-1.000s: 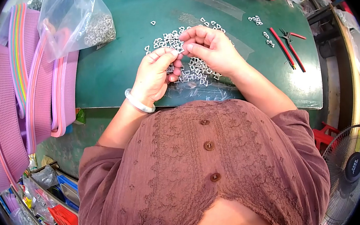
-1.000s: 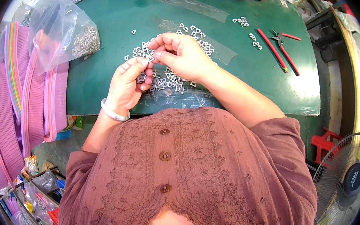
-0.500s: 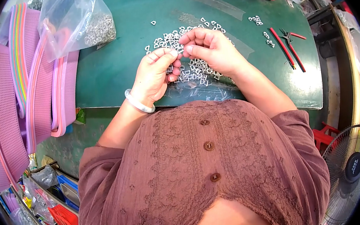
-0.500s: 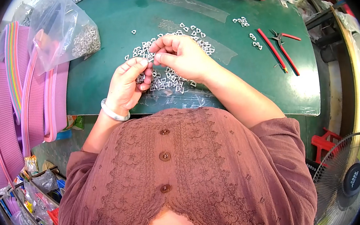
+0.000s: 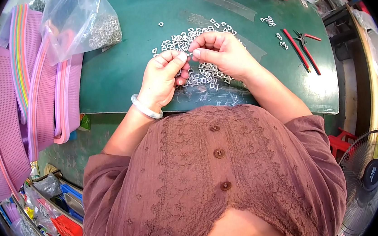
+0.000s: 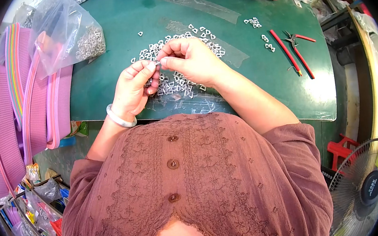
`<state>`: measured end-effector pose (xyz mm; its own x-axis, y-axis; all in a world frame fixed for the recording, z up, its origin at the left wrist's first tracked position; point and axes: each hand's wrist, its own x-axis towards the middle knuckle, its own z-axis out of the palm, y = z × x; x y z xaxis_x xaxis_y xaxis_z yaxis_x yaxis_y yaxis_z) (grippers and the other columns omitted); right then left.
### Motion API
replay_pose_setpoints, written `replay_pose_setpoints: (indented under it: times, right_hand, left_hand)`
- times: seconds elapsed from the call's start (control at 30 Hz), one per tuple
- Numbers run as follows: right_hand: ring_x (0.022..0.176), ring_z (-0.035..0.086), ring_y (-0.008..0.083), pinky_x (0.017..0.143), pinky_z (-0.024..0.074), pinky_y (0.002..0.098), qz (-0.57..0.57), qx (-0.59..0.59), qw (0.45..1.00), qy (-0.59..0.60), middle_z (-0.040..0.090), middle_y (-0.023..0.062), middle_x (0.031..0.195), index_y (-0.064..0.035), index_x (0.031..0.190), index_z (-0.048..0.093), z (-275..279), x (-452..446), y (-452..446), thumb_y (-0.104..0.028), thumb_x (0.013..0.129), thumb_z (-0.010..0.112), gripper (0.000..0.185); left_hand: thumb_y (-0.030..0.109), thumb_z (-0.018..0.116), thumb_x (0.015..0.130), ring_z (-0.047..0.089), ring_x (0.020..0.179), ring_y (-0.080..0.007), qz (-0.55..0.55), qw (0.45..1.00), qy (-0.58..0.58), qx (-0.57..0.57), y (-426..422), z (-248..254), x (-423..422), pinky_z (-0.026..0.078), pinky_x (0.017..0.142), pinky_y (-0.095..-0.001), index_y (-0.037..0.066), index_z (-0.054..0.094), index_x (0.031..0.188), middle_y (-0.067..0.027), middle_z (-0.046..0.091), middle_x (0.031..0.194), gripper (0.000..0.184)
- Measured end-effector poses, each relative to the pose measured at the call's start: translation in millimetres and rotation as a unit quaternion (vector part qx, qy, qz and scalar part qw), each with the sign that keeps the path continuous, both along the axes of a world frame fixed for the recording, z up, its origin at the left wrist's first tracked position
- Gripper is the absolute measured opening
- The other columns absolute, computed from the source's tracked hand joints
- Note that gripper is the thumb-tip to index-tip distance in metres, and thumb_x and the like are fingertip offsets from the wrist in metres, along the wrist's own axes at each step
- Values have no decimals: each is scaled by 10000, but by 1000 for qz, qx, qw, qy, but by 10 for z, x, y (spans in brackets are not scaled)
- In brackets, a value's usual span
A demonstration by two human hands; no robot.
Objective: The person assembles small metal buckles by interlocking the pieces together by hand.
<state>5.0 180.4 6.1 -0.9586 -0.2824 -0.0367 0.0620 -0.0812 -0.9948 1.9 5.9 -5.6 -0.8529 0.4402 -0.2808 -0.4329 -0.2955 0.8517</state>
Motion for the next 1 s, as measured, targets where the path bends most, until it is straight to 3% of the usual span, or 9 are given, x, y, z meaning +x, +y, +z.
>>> replay_pose_setpoints:
  times: [1.0]
  right_hand:
    - [717,526,50,655,446,202,5,90,993,72,588,4,780,0,866,601,28,35,1,-42,768,594,107]
  left_hand:
    - [104,547,840,483,564,-55,60,987,123,-83,34,25,62,369,477,-164,35,554,846,2,537,697,70]
